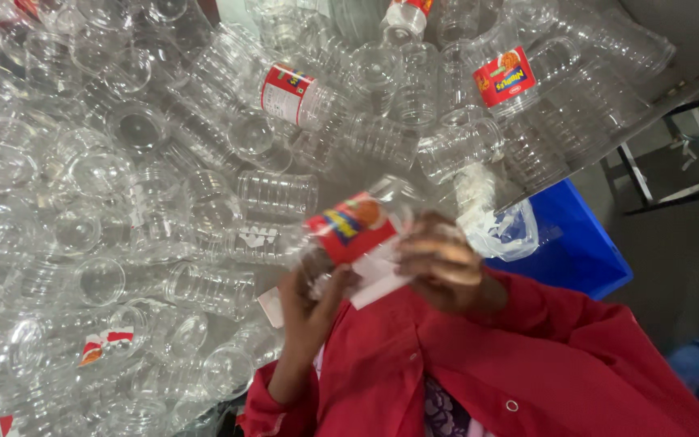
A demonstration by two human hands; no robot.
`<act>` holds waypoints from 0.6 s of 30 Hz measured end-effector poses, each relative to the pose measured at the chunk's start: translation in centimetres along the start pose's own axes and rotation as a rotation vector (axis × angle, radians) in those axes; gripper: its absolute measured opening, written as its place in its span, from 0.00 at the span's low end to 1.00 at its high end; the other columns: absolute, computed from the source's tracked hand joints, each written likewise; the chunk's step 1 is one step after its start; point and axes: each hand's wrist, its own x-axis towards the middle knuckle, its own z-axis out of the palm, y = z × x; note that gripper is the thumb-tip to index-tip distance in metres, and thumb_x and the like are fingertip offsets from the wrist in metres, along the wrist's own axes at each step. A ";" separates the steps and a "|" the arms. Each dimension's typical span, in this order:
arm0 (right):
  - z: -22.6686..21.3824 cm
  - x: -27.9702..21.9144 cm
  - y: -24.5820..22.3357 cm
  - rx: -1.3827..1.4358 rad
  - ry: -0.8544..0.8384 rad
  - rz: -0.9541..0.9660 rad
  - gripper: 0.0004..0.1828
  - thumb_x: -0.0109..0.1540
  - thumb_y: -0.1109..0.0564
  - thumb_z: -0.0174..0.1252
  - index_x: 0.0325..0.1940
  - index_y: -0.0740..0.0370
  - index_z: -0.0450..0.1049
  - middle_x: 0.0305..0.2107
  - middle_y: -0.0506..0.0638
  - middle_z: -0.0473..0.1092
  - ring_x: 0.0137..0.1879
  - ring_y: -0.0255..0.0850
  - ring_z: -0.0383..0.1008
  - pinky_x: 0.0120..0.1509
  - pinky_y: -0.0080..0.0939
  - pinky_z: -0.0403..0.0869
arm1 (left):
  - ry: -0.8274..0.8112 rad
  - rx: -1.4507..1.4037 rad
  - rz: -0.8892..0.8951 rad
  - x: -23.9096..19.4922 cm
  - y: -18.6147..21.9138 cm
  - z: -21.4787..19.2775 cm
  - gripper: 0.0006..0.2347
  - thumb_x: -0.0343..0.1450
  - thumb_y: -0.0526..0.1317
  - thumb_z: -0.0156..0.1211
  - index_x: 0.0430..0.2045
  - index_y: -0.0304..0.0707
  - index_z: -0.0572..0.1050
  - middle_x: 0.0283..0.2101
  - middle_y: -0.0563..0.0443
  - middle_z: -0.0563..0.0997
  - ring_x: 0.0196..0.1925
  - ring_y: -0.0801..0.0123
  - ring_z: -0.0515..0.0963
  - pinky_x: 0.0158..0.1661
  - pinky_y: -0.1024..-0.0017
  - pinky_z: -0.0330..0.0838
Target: The person applies labels to plastic bottles by hand, picking up labels from a stack and smoothing them onto individual clear plastic jars.
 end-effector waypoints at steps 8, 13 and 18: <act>-0.4 1.1 -1.5 -0.080 0.092 0.218 0.13 0.51 0.67 0.72 0.38 0.59 0.82 0.45 0.49 0.77 0.61 0.43 0.76 0.79 0.57 0.61 | -0.041 0.337 0.211 -1.8 1.0 1.0 0.16 0.82 0.42 0.43 0.29 0.31 0.74 0.23 0.51 0.72 0.25 0.73 0.66 0.28 0.71 0.58; -0.4 0.1 -1.1 -0.054 0.112 0.200 0.16 0.51 0.68 0.70 0.41 0.58 0.81 0.46 0.48 0.76 0.63 0.42 0.76 0.82 0.57 0.58 | 0.003 0.237 0.063 -2.6 0.3 1.2 0.14 0.78 0.42 0.45 0.30 0.33 0.76 0.18 0.54 0.66 0.21 0.74 0.62 0.27 0.75 0.54; 1.8 -0.7 0.1 0.478 0.356 0.320 0.34 0.61 0.68 0.67 0.70 0.55 0.67 0.67 0.49 0.67 0.73 0.40 0.65 0.76 0.46 0.65 | 0.025 0.473 0.663 -2.1 0.7 1.9 0.14 0.69 0.35 0.72 0.38 0.29 0.69 0.30 0.48 0.79 0.31 0.65 0.80 0.33 0.72 0.68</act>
